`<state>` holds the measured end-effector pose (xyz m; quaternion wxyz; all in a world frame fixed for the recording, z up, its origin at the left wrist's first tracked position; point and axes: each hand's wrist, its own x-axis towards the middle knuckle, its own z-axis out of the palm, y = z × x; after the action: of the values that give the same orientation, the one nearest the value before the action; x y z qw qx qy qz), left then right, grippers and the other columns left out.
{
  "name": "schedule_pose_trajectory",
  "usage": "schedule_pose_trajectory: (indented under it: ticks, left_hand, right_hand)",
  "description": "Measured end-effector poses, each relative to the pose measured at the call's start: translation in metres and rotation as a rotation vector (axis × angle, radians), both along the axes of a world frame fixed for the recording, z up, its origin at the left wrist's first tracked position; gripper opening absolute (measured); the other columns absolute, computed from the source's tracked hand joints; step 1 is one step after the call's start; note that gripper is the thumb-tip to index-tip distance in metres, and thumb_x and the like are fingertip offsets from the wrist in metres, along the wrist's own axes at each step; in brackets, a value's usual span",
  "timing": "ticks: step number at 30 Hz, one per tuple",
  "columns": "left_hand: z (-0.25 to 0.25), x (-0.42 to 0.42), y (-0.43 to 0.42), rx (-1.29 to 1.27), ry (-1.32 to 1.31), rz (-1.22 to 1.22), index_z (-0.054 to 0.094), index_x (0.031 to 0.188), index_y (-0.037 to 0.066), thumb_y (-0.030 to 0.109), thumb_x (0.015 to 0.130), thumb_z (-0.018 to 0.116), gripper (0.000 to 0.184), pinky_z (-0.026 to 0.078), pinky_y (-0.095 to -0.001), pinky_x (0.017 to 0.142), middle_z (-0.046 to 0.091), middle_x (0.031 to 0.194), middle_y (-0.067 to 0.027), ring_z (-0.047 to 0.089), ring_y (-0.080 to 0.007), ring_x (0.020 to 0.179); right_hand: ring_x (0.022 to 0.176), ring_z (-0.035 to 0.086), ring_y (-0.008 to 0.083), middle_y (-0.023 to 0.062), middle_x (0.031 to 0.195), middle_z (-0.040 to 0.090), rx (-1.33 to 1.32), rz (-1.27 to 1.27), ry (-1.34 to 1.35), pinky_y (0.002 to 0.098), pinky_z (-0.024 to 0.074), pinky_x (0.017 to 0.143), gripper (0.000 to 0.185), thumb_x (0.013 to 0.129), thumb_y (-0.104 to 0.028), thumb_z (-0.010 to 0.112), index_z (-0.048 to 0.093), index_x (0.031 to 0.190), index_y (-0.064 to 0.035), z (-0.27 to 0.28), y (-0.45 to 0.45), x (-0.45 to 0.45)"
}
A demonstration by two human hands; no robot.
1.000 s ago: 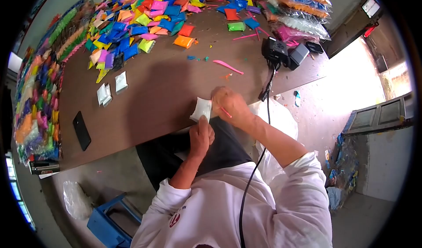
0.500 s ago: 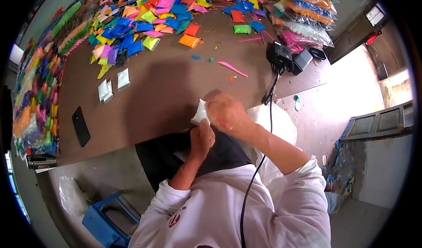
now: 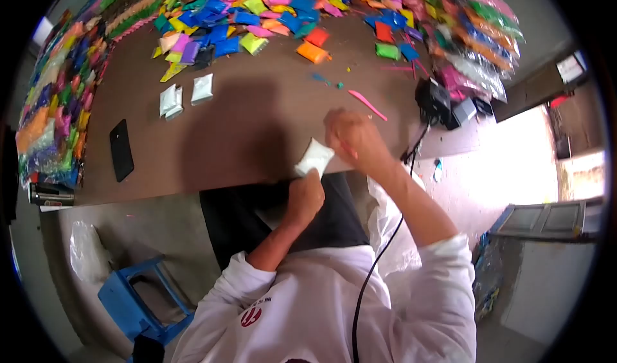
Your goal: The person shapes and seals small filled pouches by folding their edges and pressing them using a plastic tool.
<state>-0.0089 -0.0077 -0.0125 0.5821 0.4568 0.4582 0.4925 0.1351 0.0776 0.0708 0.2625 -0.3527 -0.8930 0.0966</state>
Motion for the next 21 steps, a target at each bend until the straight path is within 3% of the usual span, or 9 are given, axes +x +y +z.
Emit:
schedule_pose_trajectory:
  ticks: [1,3,4,7,9,11,12,17,21]
  left_hand:
    - [0.002,-0.001,0.003,0.211,0.267,0.111,0.043,0.052,0.004,0.031,0.098,0.038,0.054,0.032,-0.029,0.041,0.04,0.044,-0.002,0.041,-0.0114,0.038]
    - [0.007,-0.004,-0.009,-0.226,-0.109,-0.028,0.044,0.052,0.004,0.032,0.099,0.04,0.054,0.032,-0.0295,0.041,0.042,0.044,-0.0021,0.041,-0.0112,0.039]
    - [0.001,0.001,-0.006,-0.296,-0.225,-0.009,0.044,0.052,0.003,0.032,0.099,0.041,0.055,0.033,-0.0301,0.041,0.043,0.045,-0.0023,0.041,-0.0115,0.039]
    - [0.009,-0.001,-0.002,-0.177,-0.123,0.007,0.045,0.053,0.001,0.031,0.098,0.041,0.054,0.034,-0.0305,0.042,0.043,0.045,-0.0023,0.042,-0.0123,0.039]
    - [-0.005,0.0,-0.007,-0.244,-0.215,-0.01,0.045,0.053,0.001,0.029,0.098,0.041,0.053,0.034,-0.0309,0.042,0.042,0.044,-0.0019,0.042,-0.0128,0.039]
    - [-0.014,0.001,-0.004,-0.154,-0.063,0.044,0.046,0.052,0.0,0.028,0.097,0.041,0.053,0.034,-0.0318,0.042,0.042,0.044,-0.002,0.042,-0.0132,0.039]
    - [-0.016,0.002,-0.007,-0.145,-0.027,0.054,0.046,0.051,0.001,0.029,0.098,0.041,0.054,0.035,-0.0323,0.042,0.042,0.043,-0.0024,0.042,-0.0136,0.039]
    - [0.006,-0.001,-0.006,-0.223,-0.11,0.014,0.047,0.052,0.002,0.03,0.098,0.04,0.055,0.034,-0.0323,0.043,0.042,0.044,-0.0016,0.043,-0.0126,0.041]
    - [0.008,-0.005,-0.006,-0.17,-0.111,-0.025,0.046,0.054,0.0,0.03,0.098,0.04,0.054,0.035,-0.0328,0.044,0.042,0.045,-0.0032,0.043,-0.0135,0.042]
  right_hand:
    - [0.078,0.058,0.0311,0.0106,0.087,0.061,0.066,0.014,0.016,0.0388,0.0492,0.068,0.009,0.069,-0.001,0.062,0.053,0.071,-0.0027,0.01,-0.005,-0.008]
    - [0.081,0.059,0.031,0.0119,0.09,0.062,-0.005,0.034,0.041,0.0384,0.0499,0.07,0.008,0.071,-0.003,0.062,0.054,0.071,-0.0024,0.012,-0.027,-0.025]
    - [0.081,0.059,0.031,0.0125,0.091,0.062,-0.003,0.032,0.029,0.0386,0.0499,0.071,0.008,0.072,-0.004,0.062,0.054,0.071,-0.002,0.007,-0.031,-0.029]
    - [0.084,0.06,0.0297,0.0112,0.086,0.061,0.024,0.009,0.001,0.0377,0.0493,0.07,0.007,0.07,-0.004,0.063,0.055,0.071,-0.0035,-0.002,-0.002,-0.009]
    - [0.089,0.06,0.0286,0.0095,0.082,0.061,0.049,-0.011,-0.05,0.0363,0.049,0.07,0.009,0.068,-0.004,0.064,0.056,0.072,-0.0053,0.0,-0.001,0.004]
    - [0.074,0.059,0.0302,0.0133,0.089,0.06,-0.189,-0.142,0.103,0.0388,0.0479,0.063,0.01,0.073,-0.003,0.063,0.054,0.07,-0.0011,0.014,0.008,0.003]
    - [0.075,0.058,0.0298,0.0131,0.086,0.06,-0.114,-0.077,0.018,0.0382,0.0478,0.063,0.01,0.074,-0.002,0.063,0.053,0.07,-0.0013,0.02,-0.002,-0.001]
    - [0.077,0.058,0.0298,0.0129,0.079,0.06,-0.105,0.107,0.062,0.0385,0.0477,0.065,0.009,0.075,-0.003,0.061,0.053,0.07,-0.0018,0.007,-0.015,-0.026]
    - [0.082,0.058,0.0336,0.0137,0.085,0.058,-0.077,-0.054,-0.044,0.0397,0.0475,0.069,0.005,0.074,-0.003,0.059,0.055,0.075,-0.0019,0.008,0.001,-0.008]
